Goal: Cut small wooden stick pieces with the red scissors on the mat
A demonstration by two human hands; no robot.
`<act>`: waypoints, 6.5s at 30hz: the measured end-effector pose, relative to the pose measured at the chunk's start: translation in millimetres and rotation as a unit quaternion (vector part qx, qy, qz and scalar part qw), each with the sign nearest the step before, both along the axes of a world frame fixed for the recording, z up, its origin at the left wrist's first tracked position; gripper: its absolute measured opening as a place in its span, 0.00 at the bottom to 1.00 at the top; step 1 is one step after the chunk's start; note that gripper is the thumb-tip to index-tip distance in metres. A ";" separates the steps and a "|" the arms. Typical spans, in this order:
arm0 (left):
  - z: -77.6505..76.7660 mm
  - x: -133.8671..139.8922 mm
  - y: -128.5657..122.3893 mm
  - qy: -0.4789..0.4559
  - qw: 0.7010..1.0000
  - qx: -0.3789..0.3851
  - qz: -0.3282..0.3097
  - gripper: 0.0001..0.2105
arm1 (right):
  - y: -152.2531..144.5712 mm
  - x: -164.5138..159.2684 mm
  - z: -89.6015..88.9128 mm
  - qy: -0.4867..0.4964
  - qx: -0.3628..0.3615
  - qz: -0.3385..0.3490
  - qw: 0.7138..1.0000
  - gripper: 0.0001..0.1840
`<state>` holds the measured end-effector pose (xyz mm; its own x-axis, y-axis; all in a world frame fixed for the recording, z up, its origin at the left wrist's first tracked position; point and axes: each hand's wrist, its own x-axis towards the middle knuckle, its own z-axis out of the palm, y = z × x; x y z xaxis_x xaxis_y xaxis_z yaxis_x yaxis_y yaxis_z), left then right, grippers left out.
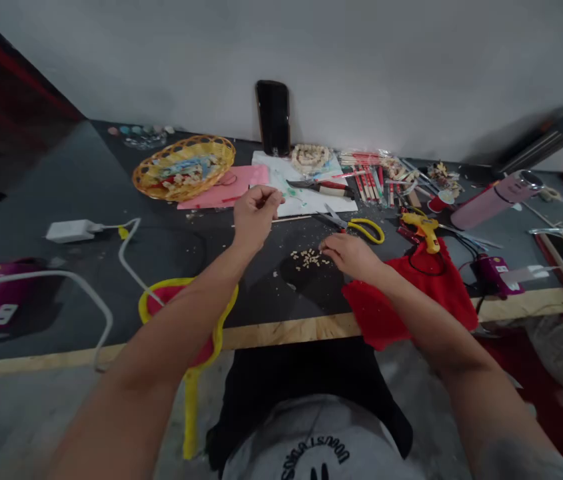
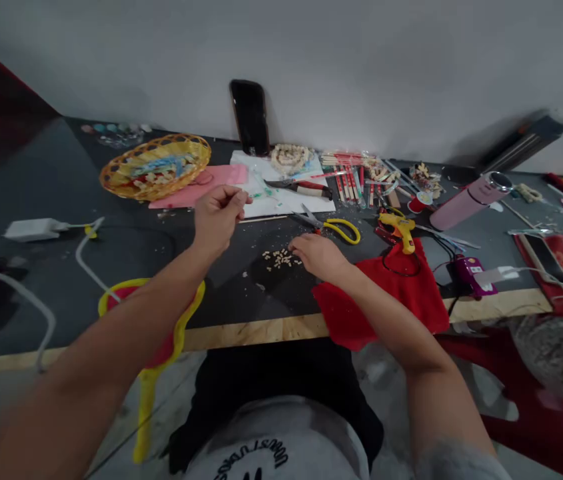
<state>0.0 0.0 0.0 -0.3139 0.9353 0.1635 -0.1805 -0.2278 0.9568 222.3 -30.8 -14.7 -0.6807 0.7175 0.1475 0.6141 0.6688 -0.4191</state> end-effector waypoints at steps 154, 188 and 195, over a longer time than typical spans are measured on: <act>-4.2 -6.6 -46.5 -0.074 0.945 -0.195 -0.253 0.17 | -10.0 4.6 0.4 0.132 0.038 -0.008 0.990 0.33; -6.1 -9.7 -48.7 0.149 0.883 -0.254 -0.367 0.17 | 6.7 24.2 0.3 0.022 0.038 -0.214 0.976 0.30; -10.0 -6.8 -47.6 0.128 0.881 -0.269 -0.367 0.15 | 16.6 44.9 -8.2 -0.069 0.050 -0.217 0.972 0.22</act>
<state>-6.8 -47.6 -10.0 0.3902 0.8351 -0.3877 0.1478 0.3589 0.9216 267.1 -14.3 -22.9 -0.3354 0.9282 0.1609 0.8934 0.3676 -0.2584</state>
